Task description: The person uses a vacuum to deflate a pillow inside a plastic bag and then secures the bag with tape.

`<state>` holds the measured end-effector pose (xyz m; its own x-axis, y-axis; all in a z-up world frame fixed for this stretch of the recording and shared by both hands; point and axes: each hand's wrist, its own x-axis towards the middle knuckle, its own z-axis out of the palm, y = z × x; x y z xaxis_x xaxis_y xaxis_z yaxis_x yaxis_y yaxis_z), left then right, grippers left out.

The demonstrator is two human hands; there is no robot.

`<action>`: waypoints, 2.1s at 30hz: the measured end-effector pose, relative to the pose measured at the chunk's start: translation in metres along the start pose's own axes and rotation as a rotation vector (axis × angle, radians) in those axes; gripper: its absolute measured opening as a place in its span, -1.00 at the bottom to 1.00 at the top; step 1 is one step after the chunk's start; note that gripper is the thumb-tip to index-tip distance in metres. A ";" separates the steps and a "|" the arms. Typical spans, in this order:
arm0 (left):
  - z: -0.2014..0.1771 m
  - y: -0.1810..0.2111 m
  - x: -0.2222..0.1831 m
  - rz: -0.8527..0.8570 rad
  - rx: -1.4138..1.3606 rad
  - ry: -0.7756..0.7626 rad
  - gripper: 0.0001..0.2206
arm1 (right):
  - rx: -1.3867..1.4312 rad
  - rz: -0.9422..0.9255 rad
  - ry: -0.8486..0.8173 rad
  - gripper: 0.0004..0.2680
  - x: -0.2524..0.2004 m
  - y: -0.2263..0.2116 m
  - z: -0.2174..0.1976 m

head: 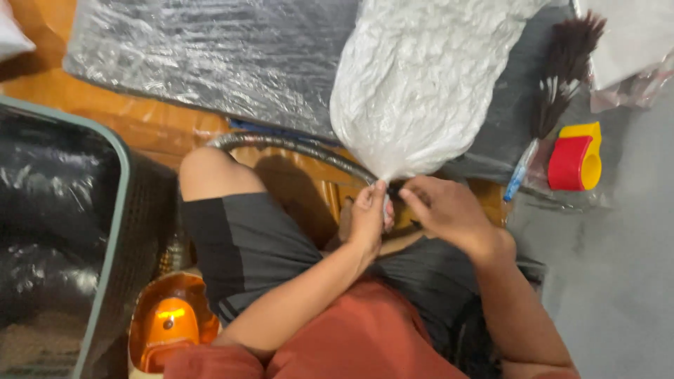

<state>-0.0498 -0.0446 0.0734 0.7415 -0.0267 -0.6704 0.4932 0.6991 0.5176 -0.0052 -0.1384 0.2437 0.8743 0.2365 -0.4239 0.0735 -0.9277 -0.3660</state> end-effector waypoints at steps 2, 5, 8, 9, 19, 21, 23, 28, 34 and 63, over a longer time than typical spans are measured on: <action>-0.001 -0.010 0.015 0.039 0.048 0.028 -0.80 | -0.159 -0.214 0.175 -0.85 0.026 -0.014 0.020; -0.030 -0.076 0.052 0.068 0.130 0.108 -0.85 | -0.394 -0.401 0.134 -0.85 0.073 -0.021 0.062; -0.036 -0.092 0.064 0.116 0.187 0.135 -0.86 | -0.559 -0.404 -0.044 -0.78 0.123 -0.022 0.106; -0.033 -0.086 0.060 0.138 0.199 0.139 -0.86 | -0.646 -0.421 -0.049 -0.83 0.139 -0.023 0.121; -0.009 -0.039 0.027 0.207 0.111 0.067 -0.84 | -0.726 -0.326 -0.354 -0.90 0.166 -0.018 0.116; -0.008 -0.026 0.018 0.150 0.105 0.003 -0.80 | -0.618 -0.266 -0.413 -0.82 0.155 -0.031 0.089; -0.009 -0.018 0.016 0.150 0.113 -0.046 -0.81 | -0.587 -0.285 -0.452 -0.83 0.138 -0.047 0.058; -0.029 -0.042 0.042 0.150 0.245 -0.093 -0.87 | -0.519 -0.306 -0.501 -0.87 0.088 -0.058 0.014; -0.023 -0.005 0.029 0.304 0.221 -0.274 -0.84 | -0.157 -0.509 -0.150 -0.95 0.022 -0.025 -0.019; 0.001 0.006 -0.003 0.016 0.293 -0.407 -0.79 | 0.411 -0.582 0.732 -0.89 -0.045 0.091 0.088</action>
<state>-0.0489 -0.0415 0.0792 0.8385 -0.3351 -0.4296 0.5441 0.4736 0.6926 -0.0798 -0.2079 0.1564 0.8444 0.2566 0.4703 0.5306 -0.5214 -0.6683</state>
